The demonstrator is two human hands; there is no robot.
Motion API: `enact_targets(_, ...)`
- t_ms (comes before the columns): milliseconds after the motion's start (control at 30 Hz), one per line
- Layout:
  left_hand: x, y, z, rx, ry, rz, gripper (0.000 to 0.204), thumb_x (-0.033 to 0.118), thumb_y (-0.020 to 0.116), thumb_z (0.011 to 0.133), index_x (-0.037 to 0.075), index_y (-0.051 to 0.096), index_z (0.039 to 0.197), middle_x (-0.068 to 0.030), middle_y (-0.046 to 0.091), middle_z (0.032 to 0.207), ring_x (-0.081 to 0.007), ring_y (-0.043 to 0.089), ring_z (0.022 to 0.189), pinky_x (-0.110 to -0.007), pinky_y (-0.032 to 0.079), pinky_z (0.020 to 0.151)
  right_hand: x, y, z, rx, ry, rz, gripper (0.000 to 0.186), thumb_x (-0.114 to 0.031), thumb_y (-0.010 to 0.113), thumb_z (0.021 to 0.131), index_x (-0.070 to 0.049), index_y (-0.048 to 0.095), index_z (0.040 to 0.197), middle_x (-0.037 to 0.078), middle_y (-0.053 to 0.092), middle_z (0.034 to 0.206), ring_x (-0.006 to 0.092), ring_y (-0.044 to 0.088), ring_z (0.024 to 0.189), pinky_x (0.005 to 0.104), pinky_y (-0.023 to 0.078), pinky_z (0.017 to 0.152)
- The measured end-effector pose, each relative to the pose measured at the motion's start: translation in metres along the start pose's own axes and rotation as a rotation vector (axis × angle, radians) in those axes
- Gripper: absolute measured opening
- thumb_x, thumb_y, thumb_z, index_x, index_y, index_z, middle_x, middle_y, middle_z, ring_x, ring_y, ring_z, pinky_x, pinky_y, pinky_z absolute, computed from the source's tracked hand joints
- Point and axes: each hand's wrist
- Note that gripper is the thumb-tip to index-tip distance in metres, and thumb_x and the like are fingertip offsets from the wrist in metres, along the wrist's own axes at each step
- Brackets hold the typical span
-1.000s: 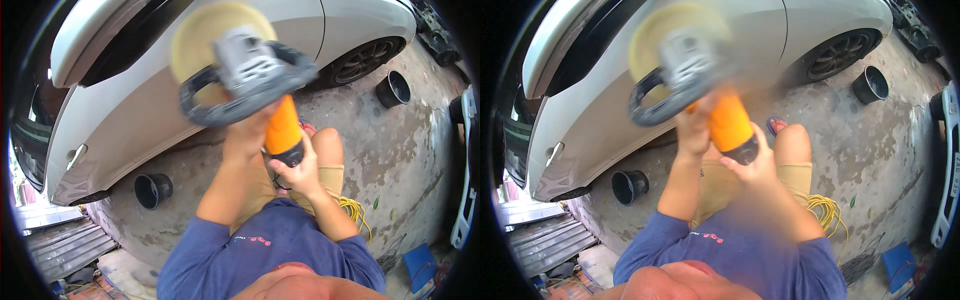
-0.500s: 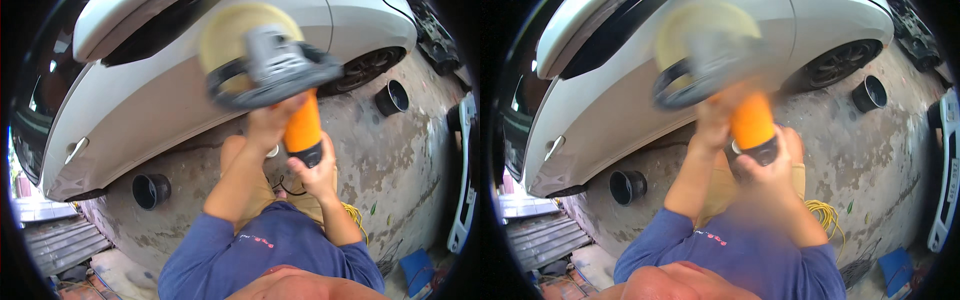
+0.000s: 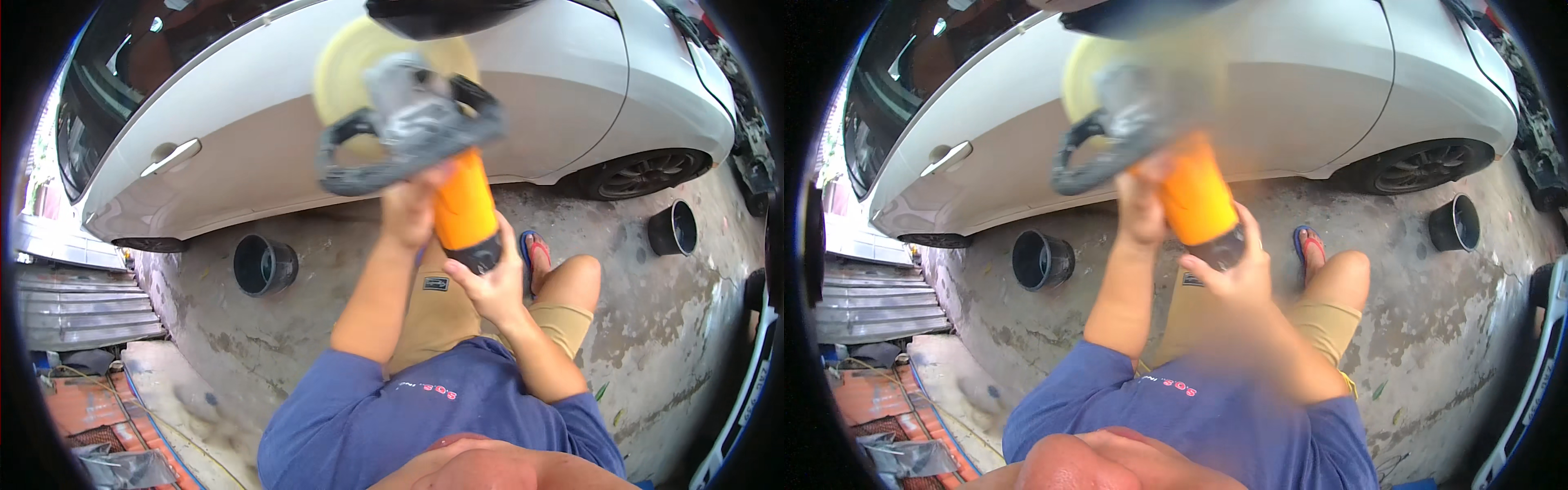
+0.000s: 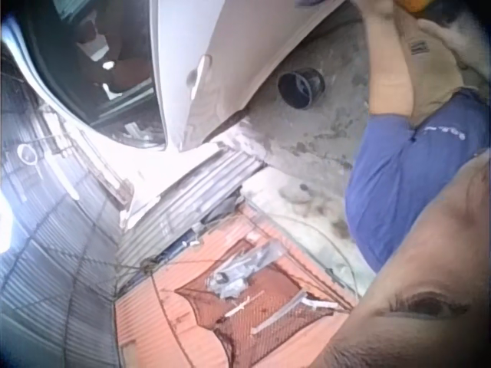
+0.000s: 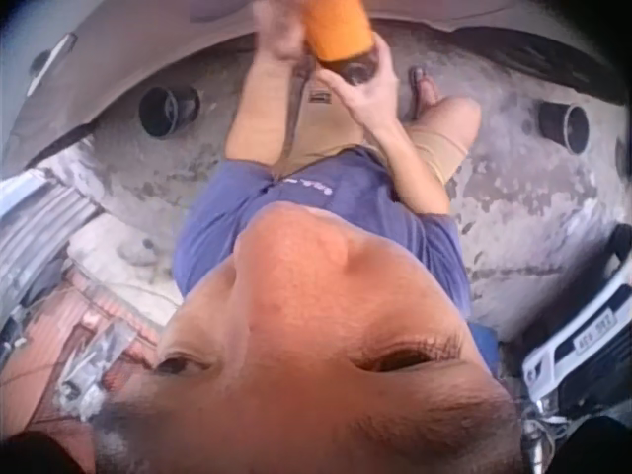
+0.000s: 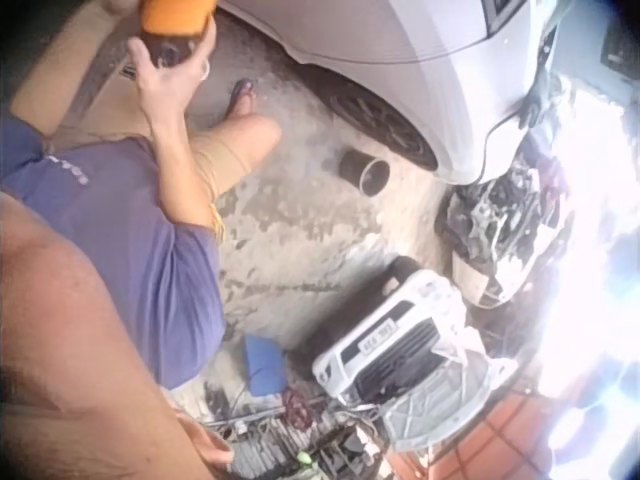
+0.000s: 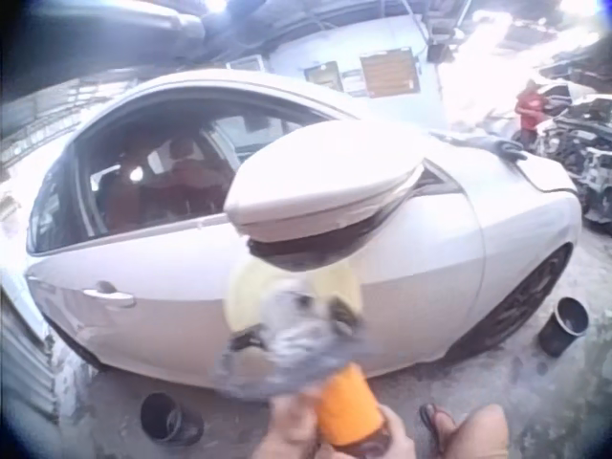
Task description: The person uses a power polisher and a cloth to buff the exterior door of a white car, applying compound from a small container and guiding the rotating pad across the panel.
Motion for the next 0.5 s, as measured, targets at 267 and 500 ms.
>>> enact_targets(267, 0.061, -0.081, 0.035, -0.054, -0.062, -0.250, 0.068, 0.057, 0.058, 0.096, -0.004, 0.058, 0.127, -0.0203, 0.070, 0.100, -0.0326, 0.073, 0.078, -0.047, 0.063, 0.069, -0.033, 0.065, 0.024, -0.145, -0.068, -0.250, 0.106, -0.045, 0.093, 0.072, -0.001, 0.038, 0.152, 0.016, 0.072, 0.093, 0.0318, 0.070, 0.077, 0.0383, 0.055, 0.073)
enact_targets(500, 0.058, -0.060, 0.020, -0.013, 0.078, -0.015, 0.063, 0.050, 0.064, 0.095, -0.005, 0.057, 0.125, -0.0209, 0.069, 0.095, -0.0311, 0.072, 0.072, -0.044, 0.063, 0.065, -0.036, 0.058, 0.002, -0.133, -0.174, -0.352, 0.097, -0.034, 0.085, 0.085, 0.005, 0.028, 0.154, 0.021, 0.060, 0.132, 0.0303, 0.059, 0.124, 0.0402, 0.045, 0.107)
Point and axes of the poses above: each hand's wrist, its own z-axis towards the middle knuckle, its own y-axis out of the palm, x = y × z
